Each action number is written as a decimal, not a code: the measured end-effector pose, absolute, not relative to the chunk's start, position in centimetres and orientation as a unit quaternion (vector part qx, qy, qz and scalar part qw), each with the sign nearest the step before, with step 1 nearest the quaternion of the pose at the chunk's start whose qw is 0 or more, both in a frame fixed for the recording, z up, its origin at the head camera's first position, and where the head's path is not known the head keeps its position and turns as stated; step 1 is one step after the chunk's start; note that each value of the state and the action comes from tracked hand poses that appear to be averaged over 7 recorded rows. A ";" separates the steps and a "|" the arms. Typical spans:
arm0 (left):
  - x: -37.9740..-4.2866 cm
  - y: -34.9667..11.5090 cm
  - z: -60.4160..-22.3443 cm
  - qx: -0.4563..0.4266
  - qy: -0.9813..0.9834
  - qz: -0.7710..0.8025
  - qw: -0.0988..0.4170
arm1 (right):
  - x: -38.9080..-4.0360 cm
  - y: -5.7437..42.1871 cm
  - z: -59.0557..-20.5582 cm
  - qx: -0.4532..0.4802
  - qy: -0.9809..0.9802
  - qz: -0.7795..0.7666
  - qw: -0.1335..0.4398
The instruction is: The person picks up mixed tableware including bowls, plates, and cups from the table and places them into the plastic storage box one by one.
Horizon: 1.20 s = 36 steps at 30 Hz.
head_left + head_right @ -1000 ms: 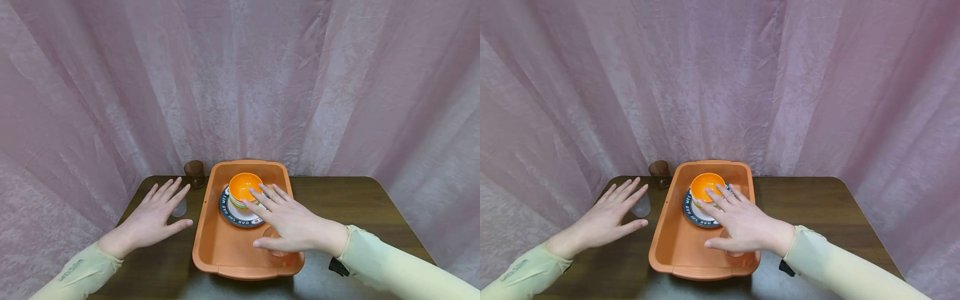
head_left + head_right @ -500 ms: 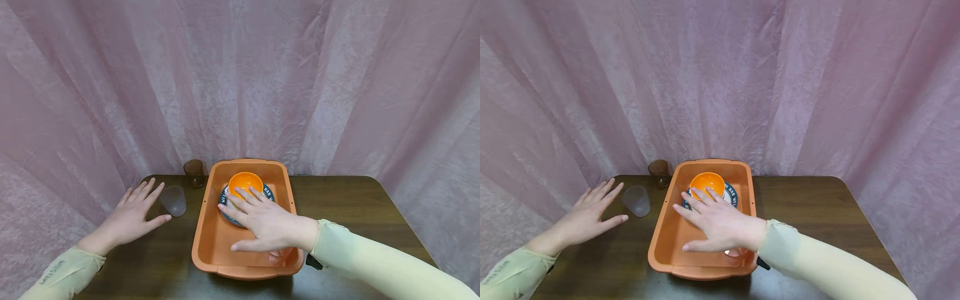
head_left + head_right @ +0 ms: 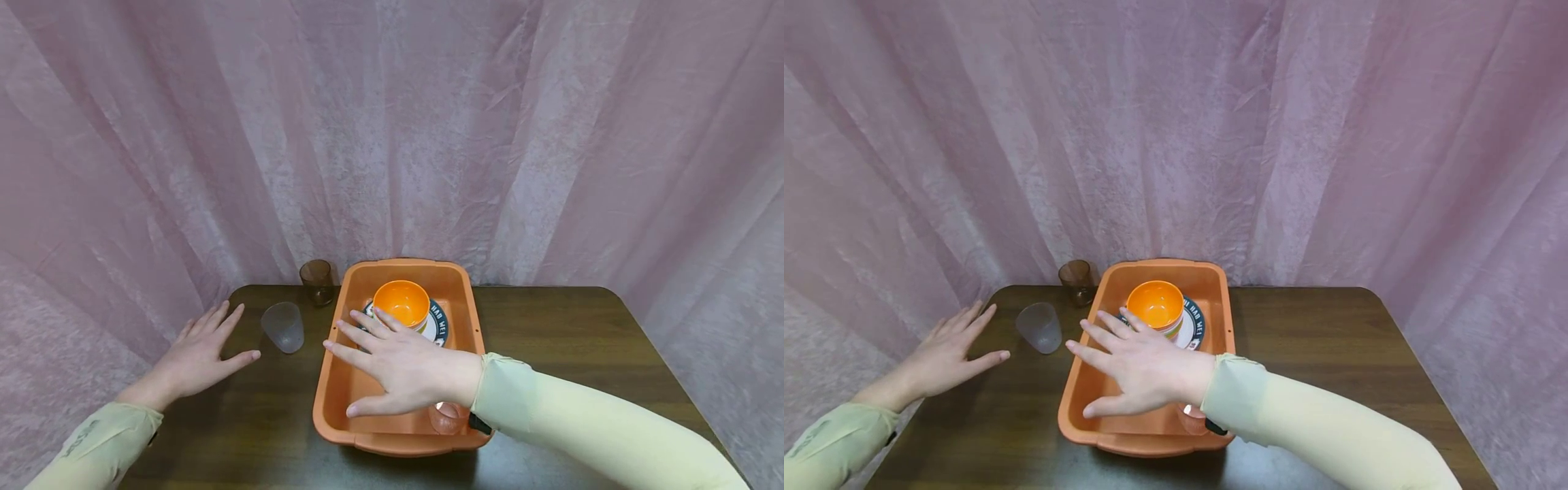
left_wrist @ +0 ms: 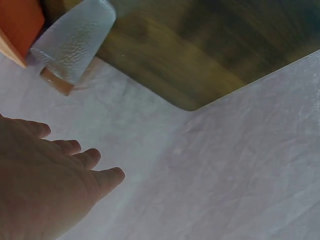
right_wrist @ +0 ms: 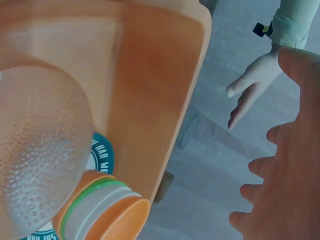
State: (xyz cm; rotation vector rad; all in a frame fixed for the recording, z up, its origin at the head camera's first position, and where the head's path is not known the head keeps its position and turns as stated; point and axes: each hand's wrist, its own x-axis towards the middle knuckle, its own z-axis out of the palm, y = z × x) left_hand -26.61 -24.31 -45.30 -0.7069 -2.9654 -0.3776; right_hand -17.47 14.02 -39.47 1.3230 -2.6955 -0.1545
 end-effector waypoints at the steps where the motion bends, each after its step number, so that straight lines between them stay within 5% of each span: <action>1: -26.7 -24.4 -45.4 -0.229 -0.965 -0.124 0.035 | -17.5 13.8 -39.5 0.441 -0.893 -0.052 0.069; 11: -28.4 -24.8 -47.4 -0.220 -0.965 -0.139 0.015 | -18.1 12.7 -39.5 0.446 -0.889 -0.077 0.074; 24: -31.6 -23.7 -52.3 -0.165 -0.919 -0.341 -0.109 | -18.3 12.1 -39.9 0.445 -0.891 -0.071 0.051; 36: -33.9 -21.2 -55.2 -0.137 -0.881 -0.443 -0.096 | -18.3 12.5 -40.4 0.437 -0.896 -0.063 0.043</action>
